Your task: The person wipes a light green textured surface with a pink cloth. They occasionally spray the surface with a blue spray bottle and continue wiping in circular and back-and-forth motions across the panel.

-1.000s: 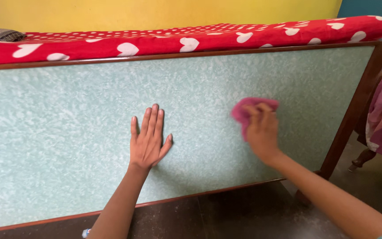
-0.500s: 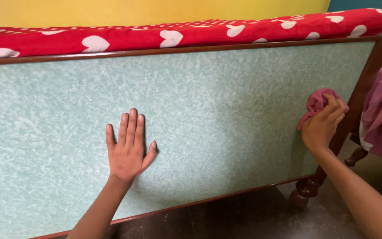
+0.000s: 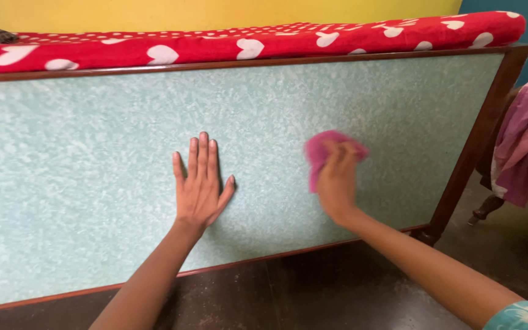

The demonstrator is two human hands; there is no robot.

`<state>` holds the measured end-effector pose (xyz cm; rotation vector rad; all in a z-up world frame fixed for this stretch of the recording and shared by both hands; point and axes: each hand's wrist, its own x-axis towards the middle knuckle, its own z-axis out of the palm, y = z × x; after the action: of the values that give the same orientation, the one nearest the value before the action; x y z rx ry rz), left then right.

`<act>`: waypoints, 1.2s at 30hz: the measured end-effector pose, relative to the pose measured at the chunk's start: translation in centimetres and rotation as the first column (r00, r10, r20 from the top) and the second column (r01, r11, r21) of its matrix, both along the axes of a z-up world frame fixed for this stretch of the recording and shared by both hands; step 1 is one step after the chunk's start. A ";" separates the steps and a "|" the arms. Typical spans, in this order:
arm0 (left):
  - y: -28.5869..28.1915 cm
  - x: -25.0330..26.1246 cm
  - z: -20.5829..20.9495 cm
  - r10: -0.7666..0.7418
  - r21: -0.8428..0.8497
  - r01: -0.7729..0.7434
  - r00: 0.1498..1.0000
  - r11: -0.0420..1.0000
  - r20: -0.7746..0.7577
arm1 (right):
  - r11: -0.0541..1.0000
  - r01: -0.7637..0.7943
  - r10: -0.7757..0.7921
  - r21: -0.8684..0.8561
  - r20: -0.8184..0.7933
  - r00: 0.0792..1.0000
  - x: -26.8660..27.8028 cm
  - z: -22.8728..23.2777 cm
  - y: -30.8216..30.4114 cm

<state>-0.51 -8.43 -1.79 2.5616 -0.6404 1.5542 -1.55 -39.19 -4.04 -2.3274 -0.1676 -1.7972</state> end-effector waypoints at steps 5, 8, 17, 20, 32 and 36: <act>-0.8 -1.8 0.7 0.038 -0.021 -0.039 0.999 0.999 -0.023 | 0.958 -0.180 0.116 -0.224 -0.272 0.955 -3.6 0.9 7.4; -0.7 -2.2 0.8 0.084 0.000 -0.084 0.996 0.996 -0.018 | 0.921 -0.237 0.138 -0.310 -0.308 0.941 -4.7 1.3 7.8; 1.1 -1.3 -2.7 0.046 0.233 -0.043 0.999 0.972 -0.008 | 0.979 -0.120 0.118 -0.167 -0.018 0.993 -1.9 -0.5 0.3; 0.8 -0.1 -3.7 0.005 0.189 -0.005 1.000 0.982 0.005 | 0.989 -0.059 0.071 -0.136 0.085 0.994 -1.2 -0.3 -3.9; 0.8 3.6 -6.4 -0.068 0.124 0.045 0.980 0.991 0.187 | 0.987 0.110 -0.120 0.119 0.077 0.990 1.5 -4.6 -19.3; 0.7 3.4 -6.3 -0.082 0.130 0.062 0.984 0.990 0.155 | 0.955 0.211 -0.211 0.208 -0.023 0.977 1.8 -5.2 -22.8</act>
<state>2.87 -7.75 -8.10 2.4838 -0.8627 1.7621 0.21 -61.96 -9.21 -2.2671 0.2688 -1.8072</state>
